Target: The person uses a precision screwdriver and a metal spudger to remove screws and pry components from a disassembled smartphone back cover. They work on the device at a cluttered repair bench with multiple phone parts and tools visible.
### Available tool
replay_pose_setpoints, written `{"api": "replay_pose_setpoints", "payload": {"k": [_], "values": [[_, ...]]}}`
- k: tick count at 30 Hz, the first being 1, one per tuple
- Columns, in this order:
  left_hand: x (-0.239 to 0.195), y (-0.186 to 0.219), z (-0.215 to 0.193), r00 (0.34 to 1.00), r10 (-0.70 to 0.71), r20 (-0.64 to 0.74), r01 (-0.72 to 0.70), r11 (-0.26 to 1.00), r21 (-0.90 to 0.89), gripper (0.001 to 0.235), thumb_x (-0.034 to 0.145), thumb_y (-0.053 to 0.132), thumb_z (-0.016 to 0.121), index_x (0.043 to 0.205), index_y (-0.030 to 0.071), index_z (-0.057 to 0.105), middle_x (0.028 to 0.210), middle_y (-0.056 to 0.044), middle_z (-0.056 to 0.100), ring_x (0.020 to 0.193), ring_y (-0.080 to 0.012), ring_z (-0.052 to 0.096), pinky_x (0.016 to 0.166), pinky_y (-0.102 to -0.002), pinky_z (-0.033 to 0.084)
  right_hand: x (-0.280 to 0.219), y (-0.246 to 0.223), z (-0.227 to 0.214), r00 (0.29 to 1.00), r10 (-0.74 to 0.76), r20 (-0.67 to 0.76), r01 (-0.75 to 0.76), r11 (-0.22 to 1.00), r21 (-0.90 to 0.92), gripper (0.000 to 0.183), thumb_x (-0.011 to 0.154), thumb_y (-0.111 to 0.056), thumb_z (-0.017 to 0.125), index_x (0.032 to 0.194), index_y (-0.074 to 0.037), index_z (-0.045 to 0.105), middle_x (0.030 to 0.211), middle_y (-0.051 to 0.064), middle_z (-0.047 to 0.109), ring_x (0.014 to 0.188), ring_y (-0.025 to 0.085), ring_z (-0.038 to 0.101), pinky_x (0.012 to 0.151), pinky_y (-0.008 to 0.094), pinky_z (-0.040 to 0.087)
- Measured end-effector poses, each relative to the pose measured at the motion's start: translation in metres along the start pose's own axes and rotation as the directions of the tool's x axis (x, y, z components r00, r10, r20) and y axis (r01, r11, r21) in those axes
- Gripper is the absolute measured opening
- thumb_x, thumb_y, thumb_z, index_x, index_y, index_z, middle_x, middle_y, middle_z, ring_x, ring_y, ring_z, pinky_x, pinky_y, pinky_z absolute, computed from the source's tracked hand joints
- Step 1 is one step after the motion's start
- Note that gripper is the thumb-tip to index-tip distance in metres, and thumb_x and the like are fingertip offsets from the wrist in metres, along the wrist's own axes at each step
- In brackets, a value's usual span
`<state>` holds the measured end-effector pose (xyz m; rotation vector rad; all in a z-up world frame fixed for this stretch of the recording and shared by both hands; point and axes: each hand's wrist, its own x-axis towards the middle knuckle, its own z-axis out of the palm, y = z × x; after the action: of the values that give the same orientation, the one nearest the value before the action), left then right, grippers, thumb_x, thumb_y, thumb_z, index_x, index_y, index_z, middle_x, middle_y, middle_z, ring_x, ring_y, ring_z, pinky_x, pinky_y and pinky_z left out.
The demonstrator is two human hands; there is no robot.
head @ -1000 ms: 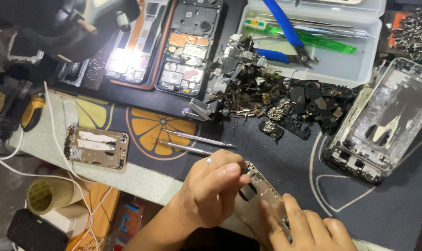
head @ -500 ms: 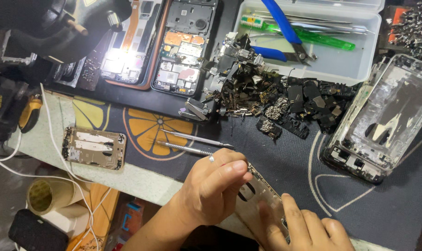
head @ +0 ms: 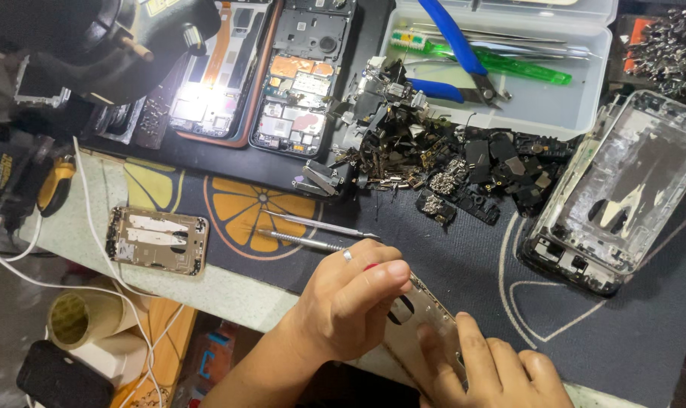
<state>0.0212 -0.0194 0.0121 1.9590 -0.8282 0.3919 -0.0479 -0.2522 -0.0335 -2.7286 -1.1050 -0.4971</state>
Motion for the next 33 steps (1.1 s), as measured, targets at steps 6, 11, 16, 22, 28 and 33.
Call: {"api": "replay_pose_setpoints", "payload": {"k": [6, 11, 16, 22, 28, 33], "values": [[0.007, -0.003, -0.005, 0.999, 0.020, 0.027, -0.018, 0.998, -0.058, 0.064, 0.095, -0.016, 0.069, 0.146, 0.004, 0.035, 0.102, -0.014, 0.064, 0.086, -0.0300, 0.067, 0.072, -0.038, 0.057, -0.007, 0.003, 0.004, 0.997, -0.037, -0.066, 0.039, 0.999, 0.033, 0.050, 0.097, -0.057, 0.048, 0.131, -0.025, 0.067, 0.104, 0.020, 0.071, 0.059, 0.017, 0.059, 0.050, 0.031, 0.034], [0.019, 0.007, -0.004, 0.997, 0.073, -0.016, -0.074, 0.989, -0.126, 0.056, 0.091, -0.019, 0.061, 0.141, 0.000, 0.043, 0.109, -0.024, 0.068, 0.093, -0.0368, 0.074, 0.081, -0.043, 0.064, -0.002, -0.006, 0.032, 0.962, 0.160, -0.222, -0.166, 0.986, -0.009, 0.038, 0.093, -0.048, 0.063, 0.103, -0.013, 0.072, 0.088, 0.018, 0.075, 0.049, 0.017, 0.054, 0.046, 0.033, 0.031], [0.024, 0.010, -0.005, 0.997, 0.069, 0.041, -0.062, 0.988, -0.141, 0.055, 0.089, -0.017, 0.062, 0.139, 0.001, 0.047, 0.109, -0.024, 0.069, 0.089, -0.0336, 0.074, 0.076, -0.039, 0.062, 0.001, -0.007, 0.044, 0.944, 0.150, -0.292, -0.171, 0.984, -0.046, 0.032, 0.091, -0.044, 0.069, 0.089, -0.013, 0.066, 0.084, 0.017, 0.075, 0.047, 0.016, 0.054, 0.045, 0.033, 0.030], [0.006, 0.006, 0.003, 0.997, 0.074, -0.011, -0.075, 0.986, -0.148, 0.062, 0.095, -0.019, 0.057, 0.146, 0.008, 0.037, 0.117, -0.027, 0.068, 0.094, -0.0338, 0.074, 0.079, -0.039, 0.062, -0.003, -0.011, 0.039, 0.955, 0.106, -0.276, -0.125, 0.991, -0.051, 0.035, 0.088, -0.040, 0.076, 0.072, -0.013, 0.058, 0.080, 0.017, 0.075, 0.045, 0.016, 0.054, 0.043, 0.032, 0.030], [0.006, 0.008, 0.013, 0.989, 0.089, -0.120, -0.098, 0.993, -0.072, 0.063, 0.094, -0.019, 0.060, 0.146, 0.009, 0.037, 0.112, -0.024, 0.069, 0.092, -0.0327, 0.076, 0.078, -0.040, 0.065, -0.007, -0.011, 0.036, 0.943, 0.105, -0.317, -0.124, 0.991, -0.040, 0.048, 0.085, -0.035, 0.083, 0.056, -0.014, 0.051, 0.075, 0.016, 0.075, 0.042, 0.015, 0.053, 0.042, 0.031, 0.029], [0.009, 0.007, 0.013, 0.988, 0.059, -0.142, -0.054, 0.998, 0.043, 0.066, 0.090, -0.011, 0.076, 0.142, 0.012, 0.042, 0.101, -0.016, 0.069, 0.083, -0.0281, 0.072, 0.073, -0.037, 0.062, -0.011, -0.006, 0.028, 0.969, -0.014, -0.247, -0.005, 0.997, -0.077, 0.015, 0.071, -0.035, 0.077, 0.084, -0.028, 0.081, 0.080, 0.016, 0.077, 0.044, 0.012, 0.054, 0.043, 0.029, 0.031]]}}
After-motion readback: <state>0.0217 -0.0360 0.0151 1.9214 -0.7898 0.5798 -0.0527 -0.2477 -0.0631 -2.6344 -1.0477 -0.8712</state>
